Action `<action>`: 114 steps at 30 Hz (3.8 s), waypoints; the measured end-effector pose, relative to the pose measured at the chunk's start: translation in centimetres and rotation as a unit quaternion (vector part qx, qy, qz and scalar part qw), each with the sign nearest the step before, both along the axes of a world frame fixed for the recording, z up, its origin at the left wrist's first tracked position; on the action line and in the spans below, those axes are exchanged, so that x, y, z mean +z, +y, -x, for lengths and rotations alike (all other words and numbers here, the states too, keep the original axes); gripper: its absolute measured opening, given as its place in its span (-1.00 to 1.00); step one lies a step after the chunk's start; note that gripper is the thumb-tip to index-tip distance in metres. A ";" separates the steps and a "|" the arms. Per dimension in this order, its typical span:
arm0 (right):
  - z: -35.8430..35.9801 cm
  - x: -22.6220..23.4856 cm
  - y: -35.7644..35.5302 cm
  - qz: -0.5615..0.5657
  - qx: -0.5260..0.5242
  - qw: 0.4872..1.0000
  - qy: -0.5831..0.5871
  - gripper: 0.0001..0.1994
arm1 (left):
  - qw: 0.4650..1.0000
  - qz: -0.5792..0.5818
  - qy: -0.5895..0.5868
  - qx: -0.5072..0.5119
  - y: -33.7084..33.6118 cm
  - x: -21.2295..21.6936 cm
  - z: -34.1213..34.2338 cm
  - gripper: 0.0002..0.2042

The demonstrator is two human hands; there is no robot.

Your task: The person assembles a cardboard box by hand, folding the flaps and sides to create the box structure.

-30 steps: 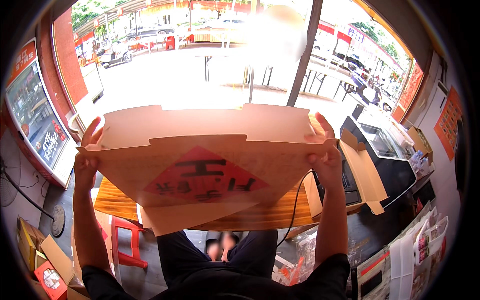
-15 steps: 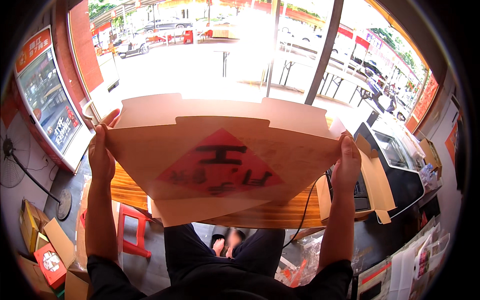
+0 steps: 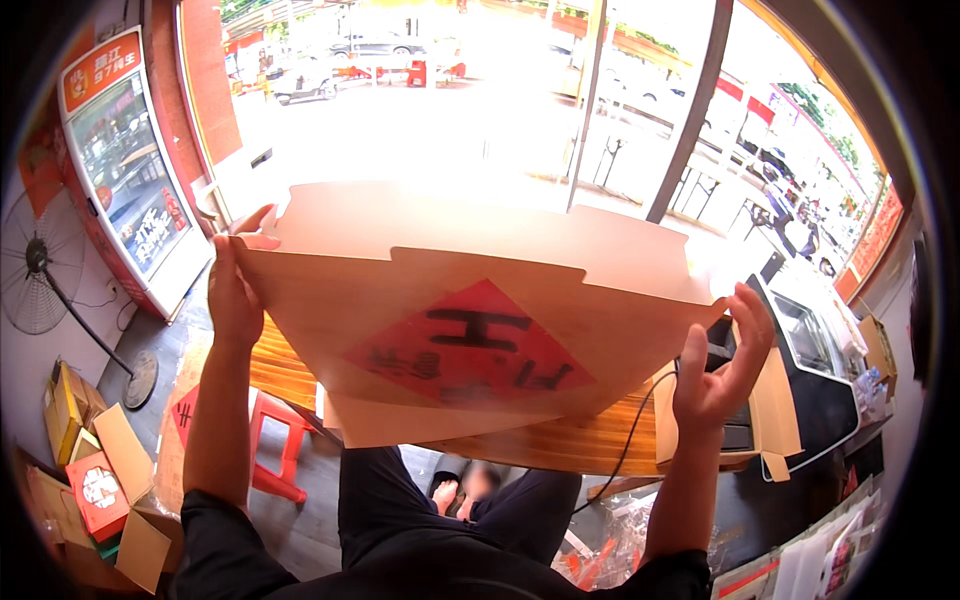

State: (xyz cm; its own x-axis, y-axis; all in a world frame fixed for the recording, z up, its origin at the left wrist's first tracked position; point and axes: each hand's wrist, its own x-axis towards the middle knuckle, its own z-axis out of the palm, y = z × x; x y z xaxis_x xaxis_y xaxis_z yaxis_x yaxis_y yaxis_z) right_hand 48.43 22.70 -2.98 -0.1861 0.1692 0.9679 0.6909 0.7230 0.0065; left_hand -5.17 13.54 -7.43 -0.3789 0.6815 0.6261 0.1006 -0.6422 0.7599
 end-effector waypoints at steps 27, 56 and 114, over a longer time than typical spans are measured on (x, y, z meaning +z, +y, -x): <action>7.7 2.4 -1.7 0.084 0.077 0.964 -0.239 -0.16 | 0.759 -0.157 0.499 0.387 -2.8 3.6 -6.6 -0.48; 8.4 3.8 -3.1 0.158 0.055 0.949 -0.267 -0.01 | 0.733 0.016 0.669 0.123 -1.1 9.4 -12.0 -0.18; 4.4 3.8 -0.1 0.184 0.004 0.926 -0.330 -0.38 | 0.716 0.029 0.687 0.118 -2.0 7.0 -15.5 -0.59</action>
State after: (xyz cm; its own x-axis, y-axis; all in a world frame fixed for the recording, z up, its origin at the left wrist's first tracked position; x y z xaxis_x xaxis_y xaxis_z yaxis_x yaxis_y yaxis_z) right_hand 44.08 22.57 0.86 -0.7194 0.4615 0.5191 0.6191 0.7648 0.1781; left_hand 10.32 11.53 -0.46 0.4593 0.7405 0.4906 0.8798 -0.4554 -0.1363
